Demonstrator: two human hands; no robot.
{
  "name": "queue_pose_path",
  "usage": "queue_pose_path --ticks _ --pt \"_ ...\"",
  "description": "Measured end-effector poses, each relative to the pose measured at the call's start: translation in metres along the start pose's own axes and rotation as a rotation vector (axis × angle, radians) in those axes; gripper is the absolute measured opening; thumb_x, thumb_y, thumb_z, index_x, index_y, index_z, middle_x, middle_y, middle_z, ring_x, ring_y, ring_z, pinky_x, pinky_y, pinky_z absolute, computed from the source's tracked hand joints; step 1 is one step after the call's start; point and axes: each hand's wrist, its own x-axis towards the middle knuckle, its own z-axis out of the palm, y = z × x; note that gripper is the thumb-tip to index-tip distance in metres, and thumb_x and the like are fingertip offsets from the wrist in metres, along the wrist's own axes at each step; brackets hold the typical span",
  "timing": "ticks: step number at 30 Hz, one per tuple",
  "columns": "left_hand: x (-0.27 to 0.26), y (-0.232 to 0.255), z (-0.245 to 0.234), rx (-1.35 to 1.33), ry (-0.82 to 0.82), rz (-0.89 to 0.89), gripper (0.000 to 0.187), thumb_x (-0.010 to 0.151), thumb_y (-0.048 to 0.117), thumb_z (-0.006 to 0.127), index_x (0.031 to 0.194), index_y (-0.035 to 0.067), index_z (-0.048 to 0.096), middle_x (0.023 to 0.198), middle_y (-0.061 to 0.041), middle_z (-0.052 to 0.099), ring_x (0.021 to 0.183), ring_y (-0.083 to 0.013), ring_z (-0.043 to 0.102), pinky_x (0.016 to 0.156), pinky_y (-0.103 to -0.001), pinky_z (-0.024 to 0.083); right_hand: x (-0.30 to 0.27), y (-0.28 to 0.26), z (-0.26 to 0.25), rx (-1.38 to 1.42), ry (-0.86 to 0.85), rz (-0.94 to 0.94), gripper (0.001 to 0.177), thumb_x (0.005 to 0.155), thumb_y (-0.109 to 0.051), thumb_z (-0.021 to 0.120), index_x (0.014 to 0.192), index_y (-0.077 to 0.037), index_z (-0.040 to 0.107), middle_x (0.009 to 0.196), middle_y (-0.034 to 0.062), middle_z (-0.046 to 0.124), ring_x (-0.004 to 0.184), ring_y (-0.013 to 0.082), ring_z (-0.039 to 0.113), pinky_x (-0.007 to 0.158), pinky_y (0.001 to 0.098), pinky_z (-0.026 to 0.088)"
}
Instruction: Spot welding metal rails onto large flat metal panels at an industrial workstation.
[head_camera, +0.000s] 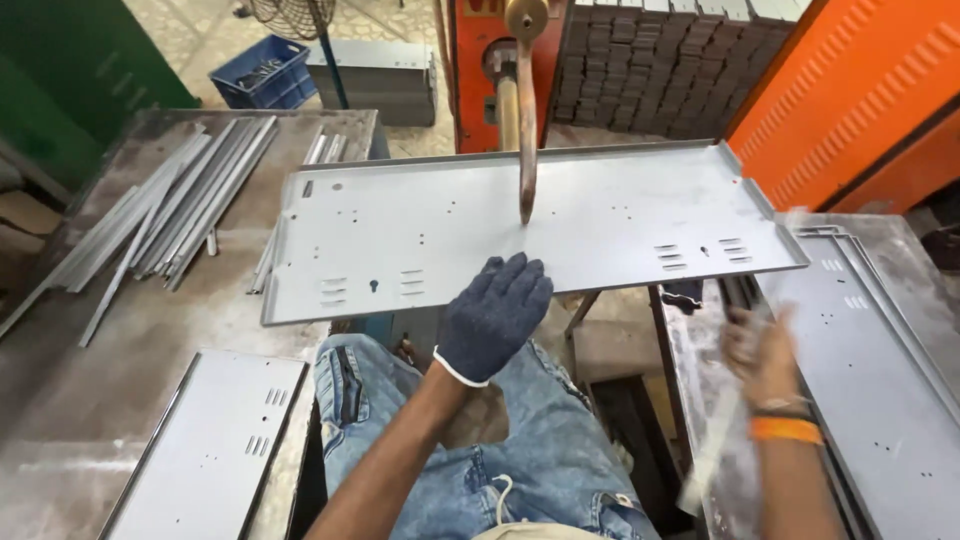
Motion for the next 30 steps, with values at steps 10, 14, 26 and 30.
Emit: queue_pose_path --ticks 10,14,26,30 --pt "-0.005 -0.001 0.004 -0.064 -0.023 -0.043 0.033 0.086 0.011 0.064 0.117 0.003 0.07 0.13 -0.016 0.07 0.128 -0.0324 0.065 0.112 -0.047 0.049 -0.109 -0.18 0.054 -1.592 0.132 -0.885 0.039 0.106 -0.039 0.067 0.106 -0.001 0.077 0.063 0.0106 0.057 0.052 0.0217 0.054 0.053 0.0368 0.046" --pt "-0.006 -0.002 -0.001 -0.097 -0.015 -0.105 0.03 0.086 0.01 0.063 0.115 0.003 0.071 0.129 -0.015 0.071 0.127 -0.0312 0.066 0.112 -0.047 0.05 -0.13 -0.174 0.184 -1.489 -0.434 -1.2 0.035 0.097 -0.012 0.059 0.131 -0.011 0.069 0.096 0.0138 0.064 0.082 0.028 0.065 0.072 0.0399 0.051" --pt "-0.008 -0.009 -0.008 -0.125 -0.011 -0.143 0.023 0.091 0.014 0.064 0.112 0.004 0.069 0.128 -0.015 0.071 0.127 -0.0309 0.066 0.113 -0.048 0.051 -0.08 -0.099 0.338 -1.26 -0.504 -1.621 0.028 0.08 -0.023 0.082 0.092 0.0 0.071 0.105 0.0228 0.064 0.102 0.0418 0.06 0.089 0.0507 0.047" --pt "-0.009 -0.013 -0.012 -0.128 -0.026 -0.109 0.023 0.091 0.014 0.064 0.112 0.004 0.069 0.127 -0.015 0.071 0.127 -0.0317 0.066 0.114 -0.048 0.051 -0.035 -0.1 0.332 -1.244 -0.278 -1.798 0.038 0.08 -0.024 0.073 0.109 0.002 0.073 0.104 0.0206 0.069 0.101 0.0378 0.065 0.084 0.0509 0.046"
